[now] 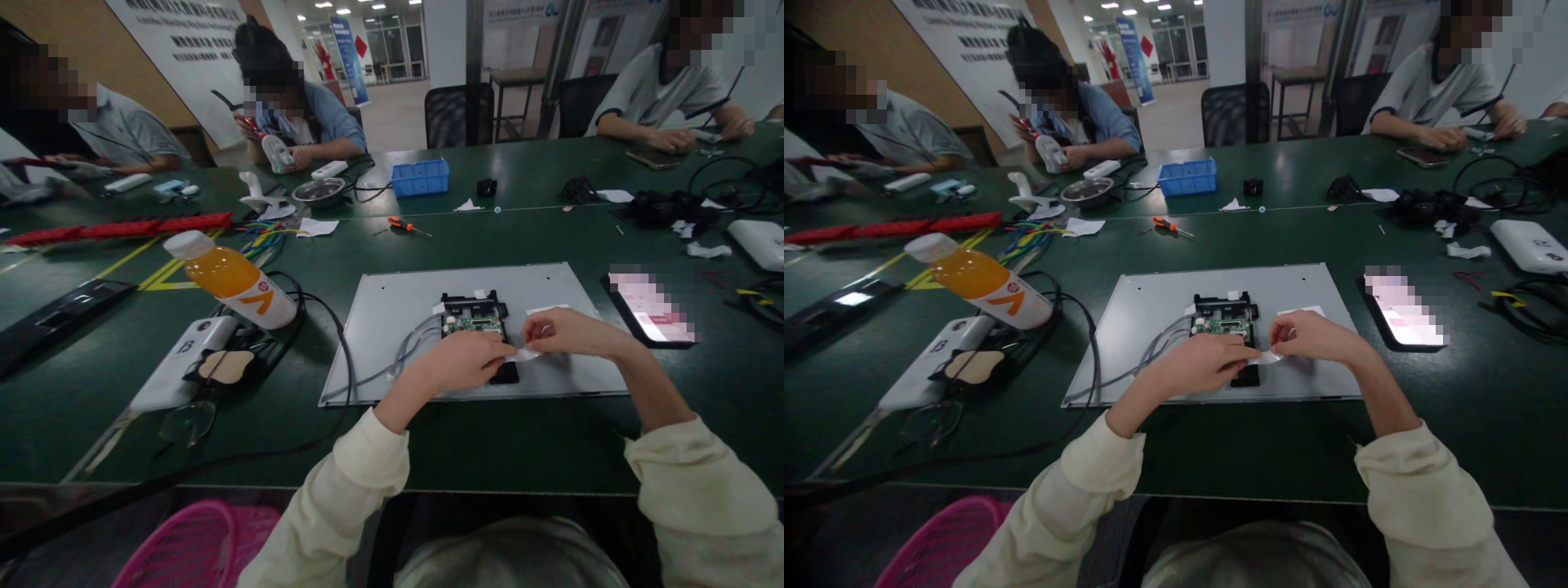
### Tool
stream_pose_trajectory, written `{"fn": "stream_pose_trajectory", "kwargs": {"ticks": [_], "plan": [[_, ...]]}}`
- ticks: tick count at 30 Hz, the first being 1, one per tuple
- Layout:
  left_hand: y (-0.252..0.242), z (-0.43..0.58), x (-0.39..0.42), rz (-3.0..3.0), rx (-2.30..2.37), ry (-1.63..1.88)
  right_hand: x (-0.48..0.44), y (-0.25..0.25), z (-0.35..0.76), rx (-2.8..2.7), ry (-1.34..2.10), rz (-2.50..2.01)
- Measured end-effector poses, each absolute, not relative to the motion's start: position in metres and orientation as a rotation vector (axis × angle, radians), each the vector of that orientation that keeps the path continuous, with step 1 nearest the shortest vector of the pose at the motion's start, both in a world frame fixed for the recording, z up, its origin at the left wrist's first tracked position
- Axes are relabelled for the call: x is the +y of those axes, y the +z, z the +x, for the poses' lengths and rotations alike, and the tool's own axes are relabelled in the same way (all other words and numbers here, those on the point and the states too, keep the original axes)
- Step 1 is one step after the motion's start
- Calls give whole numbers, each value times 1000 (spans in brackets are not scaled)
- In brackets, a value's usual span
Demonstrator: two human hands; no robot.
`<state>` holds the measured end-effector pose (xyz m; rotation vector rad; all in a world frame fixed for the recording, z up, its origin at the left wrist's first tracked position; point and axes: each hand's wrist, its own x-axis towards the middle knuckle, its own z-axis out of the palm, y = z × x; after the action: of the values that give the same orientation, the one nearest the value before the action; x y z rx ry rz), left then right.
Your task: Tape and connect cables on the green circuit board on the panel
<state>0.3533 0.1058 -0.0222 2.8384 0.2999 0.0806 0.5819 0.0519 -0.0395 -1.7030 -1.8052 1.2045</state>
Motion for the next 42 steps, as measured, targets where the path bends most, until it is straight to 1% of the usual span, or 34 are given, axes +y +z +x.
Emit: {"fn": "stream_pose_trajectory", "kwargs": {"ticks": [2, 4, 8, 11, 24, 29, 32, 37, 39, 42], "plan": [[-23, 353, 105, 2851, 311, 77, 52, -38, 583, -1789, 1105, -1730], [-24, 353, 105, 2870, 332, 65, 50, -35, 582, -1737, 1125, -1686], [-25, 354, 104, 2918, 358, 47, 46, -30, 571, -1714, 1441, -1484], [-26, 354, 104, 2940, 341, 43, 45, -31, 565, -1701, 1554, -1477], [-21, 356, 104, 2847, 449, -26, 45, -37, 576, -1710, 1550, -1599], [-16, 354, 106, 2755, 492, -22, 44, -35, 579, -1723, 1480, -1545], [-10, 350, 108, 2662, 513, 96, 47, -35, 580, -1724, 1337, -1604], [-6, 340, 125, 2463, 635, 483, 52, -34, 579, -1703, 1012, -1675], [-12, 337, 138, 2383, 791, 680, 52, -34, 578, -1739, 976, -1662], [-29, 331, 160, 2279, 1113, 900, 50, -34, 574, -1816, 1032, -1626]]}}
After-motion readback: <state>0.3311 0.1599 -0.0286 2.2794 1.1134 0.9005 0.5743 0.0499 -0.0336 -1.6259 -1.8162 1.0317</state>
